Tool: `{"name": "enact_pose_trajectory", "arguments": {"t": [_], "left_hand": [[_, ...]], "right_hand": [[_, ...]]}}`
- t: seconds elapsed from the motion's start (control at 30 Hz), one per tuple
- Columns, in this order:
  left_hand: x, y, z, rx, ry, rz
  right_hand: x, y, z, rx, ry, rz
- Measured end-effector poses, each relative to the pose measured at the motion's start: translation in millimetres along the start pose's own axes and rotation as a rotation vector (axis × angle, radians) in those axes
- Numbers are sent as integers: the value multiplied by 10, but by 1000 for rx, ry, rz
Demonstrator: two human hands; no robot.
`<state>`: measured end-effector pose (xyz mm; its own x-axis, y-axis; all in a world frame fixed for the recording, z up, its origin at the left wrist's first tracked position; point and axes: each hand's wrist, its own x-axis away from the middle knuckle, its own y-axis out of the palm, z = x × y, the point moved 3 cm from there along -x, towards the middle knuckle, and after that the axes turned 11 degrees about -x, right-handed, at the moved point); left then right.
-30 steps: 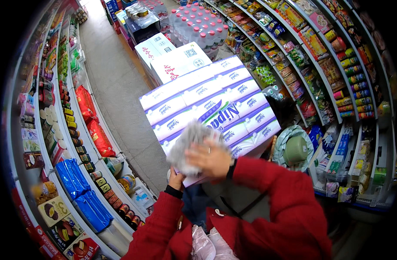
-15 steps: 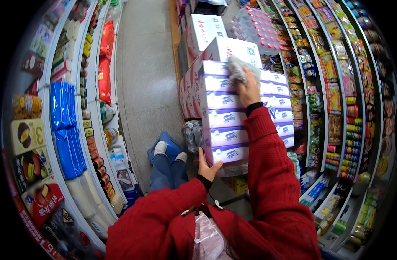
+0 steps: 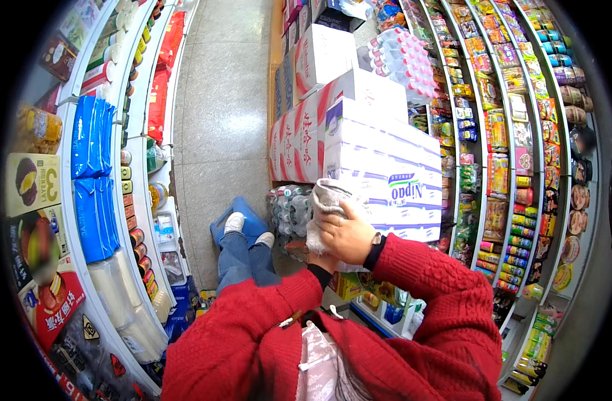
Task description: The person wipes the surfaces of large purple and white boxes with a cloth in a store aisle. They repeatedly pick up boxes, wipe them, and place them back on the shelf or stack.
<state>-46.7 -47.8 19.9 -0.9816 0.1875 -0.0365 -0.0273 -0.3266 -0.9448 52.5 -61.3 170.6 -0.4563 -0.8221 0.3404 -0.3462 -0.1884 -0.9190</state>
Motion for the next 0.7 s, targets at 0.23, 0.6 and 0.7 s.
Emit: {"name": "enact_pose_trajectory", "arguments": {"t": [0.23, 0.6, 0.7], "left_hand": [[-58, -249, -41, 1691, -620, -166], [-134, -43, -71, 1717, -583, -715], [25, 196, 87, 548, 82, -224]], "right_hand": [[-714, -29, 1637, 142, 329, 380], [-40, 56, 509, 27, 167, 177], [340, -22, 244, -288, 104, 207]]}}
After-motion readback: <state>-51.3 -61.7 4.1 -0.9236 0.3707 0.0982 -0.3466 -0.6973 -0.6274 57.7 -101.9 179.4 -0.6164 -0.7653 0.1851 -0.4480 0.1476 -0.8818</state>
